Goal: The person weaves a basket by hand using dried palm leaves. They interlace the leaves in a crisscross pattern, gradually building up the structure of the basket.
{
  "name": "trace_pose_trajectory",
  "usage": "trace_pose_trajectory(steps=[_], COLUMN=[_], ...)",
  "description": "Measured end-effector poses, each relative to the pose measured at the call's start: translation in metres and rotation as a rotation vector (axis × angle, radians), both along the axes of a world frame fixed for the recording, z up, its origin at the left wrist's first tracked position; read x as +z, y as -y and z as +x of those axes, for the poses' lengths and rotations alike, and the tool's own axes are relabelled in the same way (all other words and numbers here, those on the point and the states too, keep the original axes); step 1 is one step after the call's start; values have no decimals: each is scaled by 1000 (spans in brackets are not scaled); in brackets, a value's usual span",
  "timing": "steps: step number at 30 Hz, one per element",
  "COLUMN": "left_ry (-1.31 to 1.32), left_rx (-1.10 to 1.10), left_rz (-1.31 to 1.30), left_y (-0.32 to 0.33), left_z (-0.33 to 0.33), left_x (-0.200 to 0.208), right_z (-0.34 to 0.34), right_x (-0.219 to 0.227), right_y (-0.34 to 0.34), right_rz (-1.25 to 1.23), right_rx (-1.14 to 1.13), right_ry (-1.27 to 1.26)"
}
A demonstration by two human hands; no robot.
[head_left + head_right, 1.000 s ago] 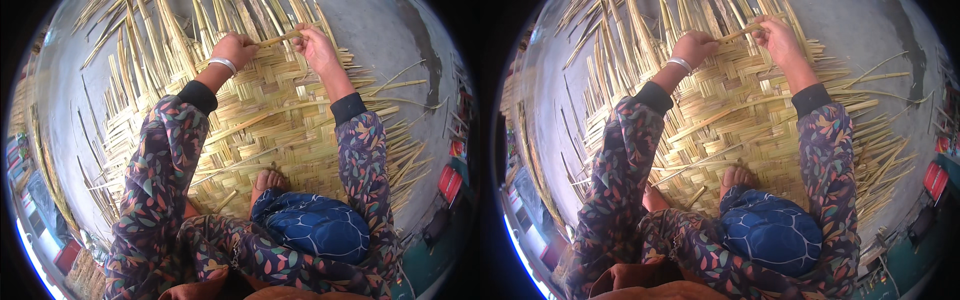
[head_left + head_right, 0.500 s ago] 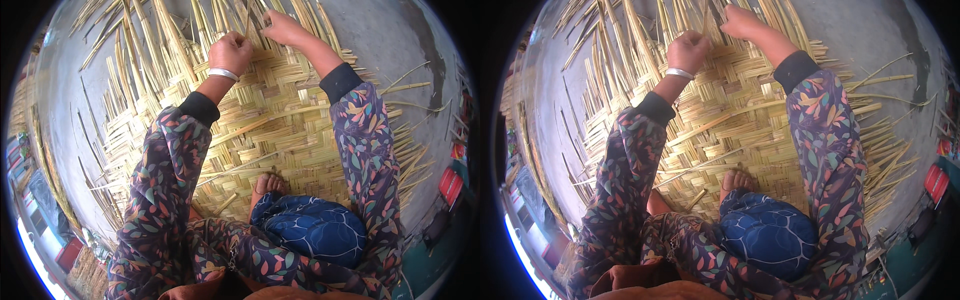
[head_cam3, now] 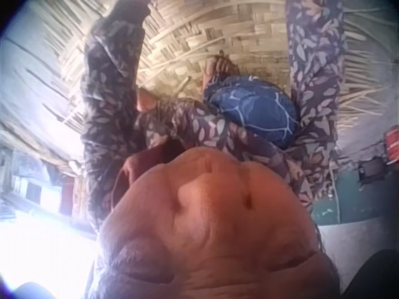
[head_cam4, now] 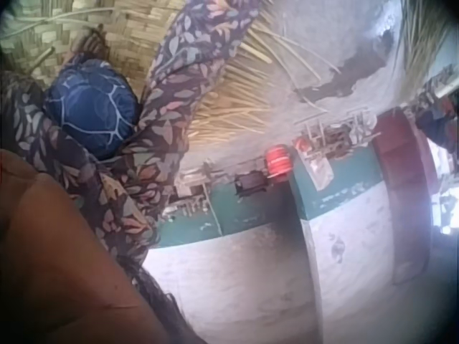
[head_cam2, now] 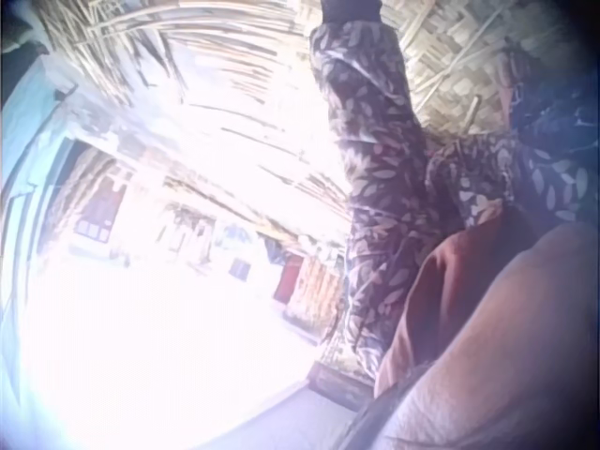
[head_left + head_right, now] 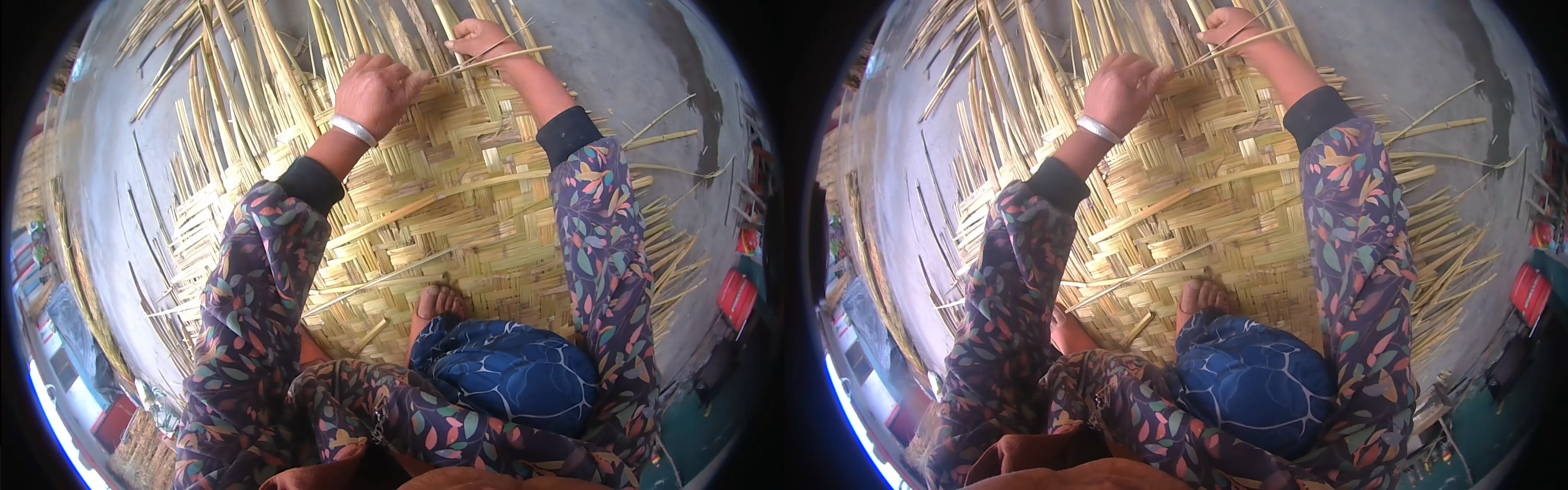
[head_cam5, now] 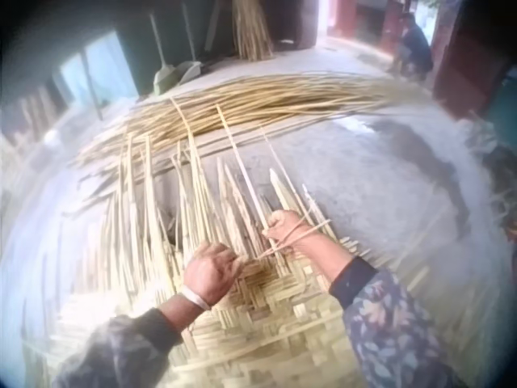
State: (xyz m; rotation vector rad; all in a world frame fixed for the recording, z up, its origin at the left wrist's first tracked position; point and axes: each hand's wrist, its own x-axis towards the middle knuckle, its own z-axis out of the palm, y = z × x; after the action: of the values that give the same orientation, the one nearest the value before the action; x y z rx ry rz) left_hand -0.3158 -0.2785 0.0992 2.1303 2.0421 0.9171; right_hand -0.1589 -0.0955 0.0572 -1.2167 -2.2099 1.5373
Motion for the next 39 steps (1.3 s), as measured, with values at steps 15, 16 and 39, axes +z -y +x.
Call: trace_pose_trajectory(steps=[15,16,39], left_ry=[1057,1114,1307], left_rx=[139,147,102], left_rz=[-345,-352,-508], left_y=[-119,-119,-119], left_z=[23,24,15], left_x=[-31,-31,-35], right_z=[31,31,30], right_x=[10,7,-10], right_y=[21,21,16], right_rz=[-210,-162,81], right_rx=[-16,-3,100], right_ry=[-90,-59,-55])
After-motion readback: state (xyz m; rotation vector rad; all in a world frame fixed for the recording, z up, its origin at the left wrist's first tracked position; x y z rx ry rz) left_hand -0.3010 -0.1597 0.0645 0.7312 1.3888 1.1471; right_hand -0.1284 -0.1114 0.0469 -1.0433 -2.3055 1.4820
